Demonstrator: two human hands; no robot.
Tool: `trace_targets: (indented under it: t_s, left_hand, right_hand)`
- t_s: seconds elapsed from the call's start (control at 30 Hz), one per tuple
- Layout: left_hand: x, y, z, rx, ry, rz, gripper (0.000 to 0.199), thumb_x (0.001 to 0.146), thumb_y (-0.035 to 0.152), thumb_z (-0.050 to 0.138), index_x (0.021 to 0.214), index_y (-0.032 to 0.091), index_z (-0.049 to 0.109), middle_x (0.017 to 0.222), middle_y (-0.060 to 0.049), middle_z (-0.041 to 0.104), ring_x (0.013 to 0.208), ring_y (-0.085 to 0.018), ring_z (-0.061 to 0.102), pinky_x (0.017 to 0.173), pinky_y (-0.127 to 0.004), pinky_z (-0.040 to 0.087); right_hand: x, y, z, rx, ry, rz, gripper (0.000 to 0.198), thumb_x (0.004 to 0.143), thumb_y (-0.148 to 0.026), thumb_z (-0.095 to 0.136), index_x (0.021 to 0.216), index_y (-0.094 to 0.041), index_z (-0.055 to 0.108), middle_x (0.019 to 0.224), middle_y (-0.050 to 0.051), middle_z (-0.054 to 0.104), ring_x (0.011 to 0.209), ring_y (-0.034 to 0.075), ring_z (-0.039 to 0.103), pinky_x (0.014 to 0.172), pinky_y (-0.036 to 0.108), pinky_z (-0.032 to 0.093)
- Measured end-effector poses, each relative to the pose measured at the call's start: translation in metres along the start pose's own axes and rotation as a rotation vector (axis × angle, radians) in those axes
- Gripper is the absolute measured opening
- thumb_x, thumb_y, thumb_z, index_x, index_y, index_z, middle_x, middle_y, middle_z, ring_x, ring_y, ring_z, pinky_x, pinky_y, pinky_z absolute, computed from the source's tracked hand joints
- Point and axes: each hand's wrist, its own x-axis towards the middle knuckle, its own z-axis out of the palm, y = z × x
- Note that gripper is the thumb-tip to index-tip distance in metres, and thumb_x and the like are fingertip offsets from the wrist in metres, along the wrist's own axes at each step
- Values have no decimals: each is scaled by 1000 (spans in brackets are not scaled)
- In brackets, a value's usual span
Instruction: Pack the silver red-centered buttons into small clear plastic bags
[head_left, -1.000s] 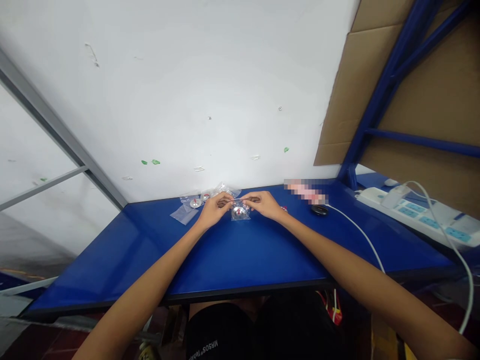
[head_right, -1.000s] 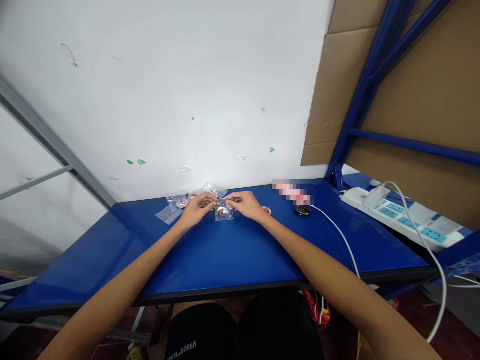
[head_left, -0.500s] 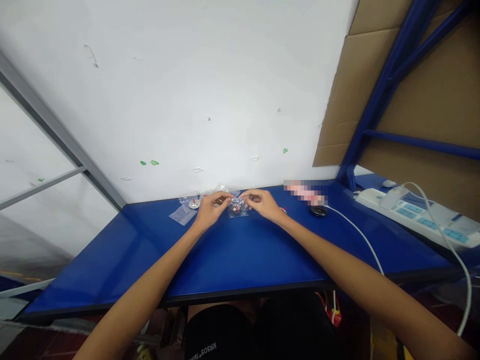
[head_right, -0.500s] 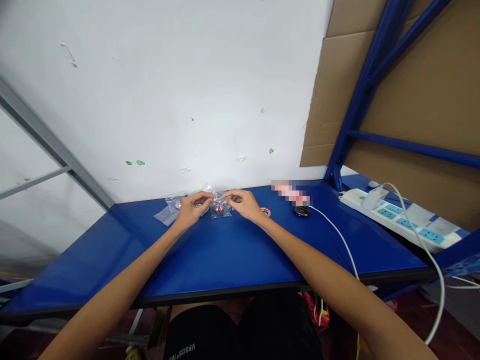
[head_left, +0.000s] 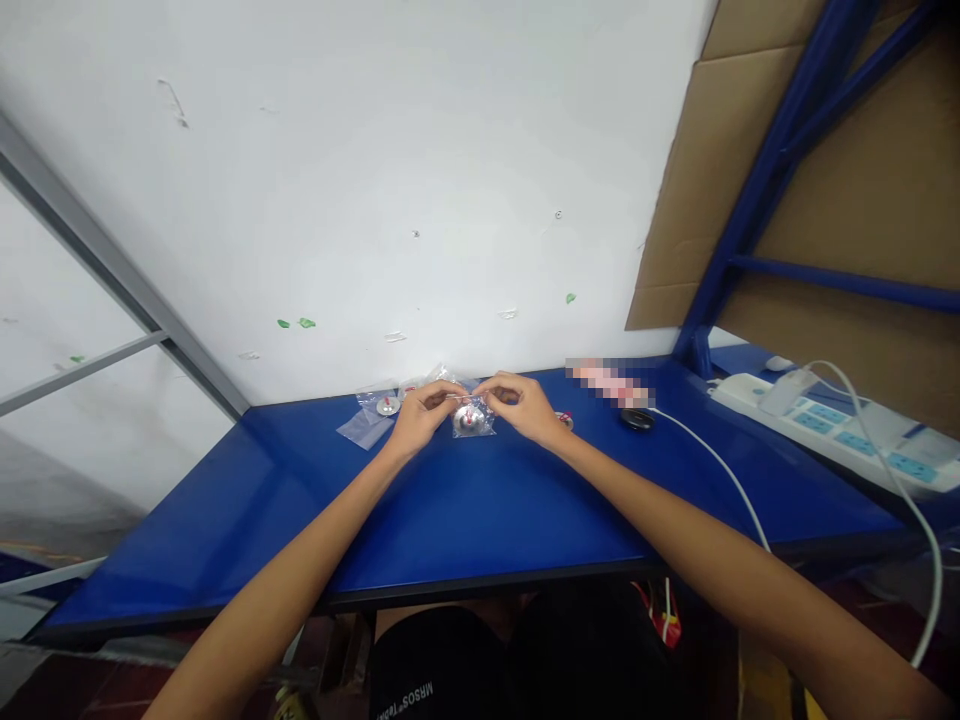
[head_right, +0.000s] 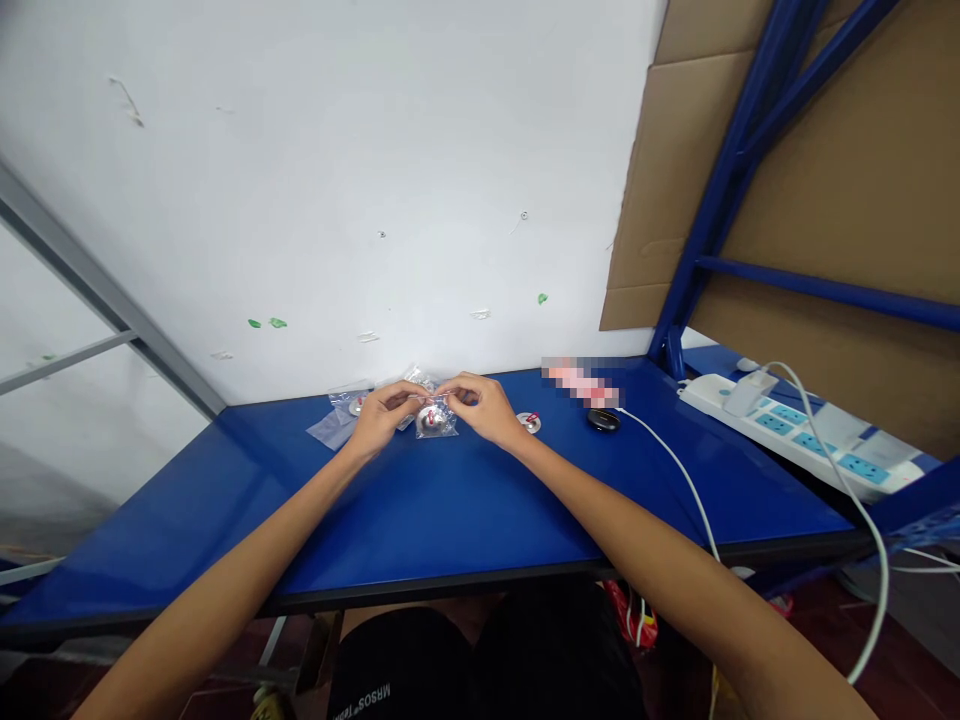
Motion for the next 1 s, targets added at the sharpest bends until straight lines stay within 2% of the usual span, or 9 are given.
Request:
trace_targets:
  t_s: [0.13,0.23,0.4,0.47,0.53,0.63,0.7,0.8,1.0]
  left_hand:
    - [1,-4,-1,-85,38,-64,20,88,36,80,100,20,85,102,-7,82,96,-25,75,86,-35,59]
    - [1,-7,-4,-93,41,-90,19,87,33,79,99,21,87,103,-7,83,95,-25,74,85,-36,59]
    - [1,-7,-13,-79,-108,-52,29,94,39,67,100,19,88,108,-10,82,96,-26,74,84,-36,59]
    - [2,-5,-14,-8,-105,-34,32,96,44,69,99,19,88,104,-11,82,97,-27,74,83,-36,59]
    - [3,-5,-12,56,-69,-30,31,94,47,75,97,18,86,101,-10,81,94,-26,74,83,-35,59]
    - [4,-9,-7,51,-49,-42,33,89,45,83,107,18,82,100,-9,80,93,-24,74,86,-34,59]
    - [4,-14,-5,34,-58,-46,37,88,44,85,114,18,79,98,-8,79,93,-23,74,88,-34,59]
    - [4,-22,-4,29,-74,-51,37,89,44,84,114,18,78,99,-8,79,94,-23,74,90,-35,59]
    - [4,-25,-5,30,-76,-49,34,90,45,81,111,17,79,103,-10,80,98,-25,75,91,-38,60]
  right_hand:
    - [1,-2,5,186,-30,73,17,93,-40,70,94,-23,73,77,1,67,69,18,65,68,31,56]
    - [1,-3,6,214,-50,101,21,91,-43,71,87,-23,71,77,2,68,70,19,66,68,32,58]
    - [-1,-1,0,221,-93,92,22,94,-41,67,88,-21,75,77,3,72,72,21,70,73,34,60]
    - [-2,2,-1,217,-115,89,25,96,-42,65,94,-20,77,82,4,74,75,21,73,75,34,60]
    - [-1,6,0,188,-109,101,29,95,-45,70,110,-21,76,88,4,76,79,21,74,75,33,60]
    - [1,14,1,90,-92,128,44,90,-43,79,128,-22,72,96,4,78,84,20,74,74,30,60]
    - [2,19,1,7,-127,139,34,91,-38,77,120,-21,77,97,5,79,85,20,74,76,30,59]
    - [2,23,0,-54,-172,135,17,93,-31,72,102,-20,82,94,5,81,83,20,75,80,32,59]
    - [1,19,0,-4,-146,146,18,91,-34,76,100,-20,82,97,4,82,88,21,77,82,30,58]
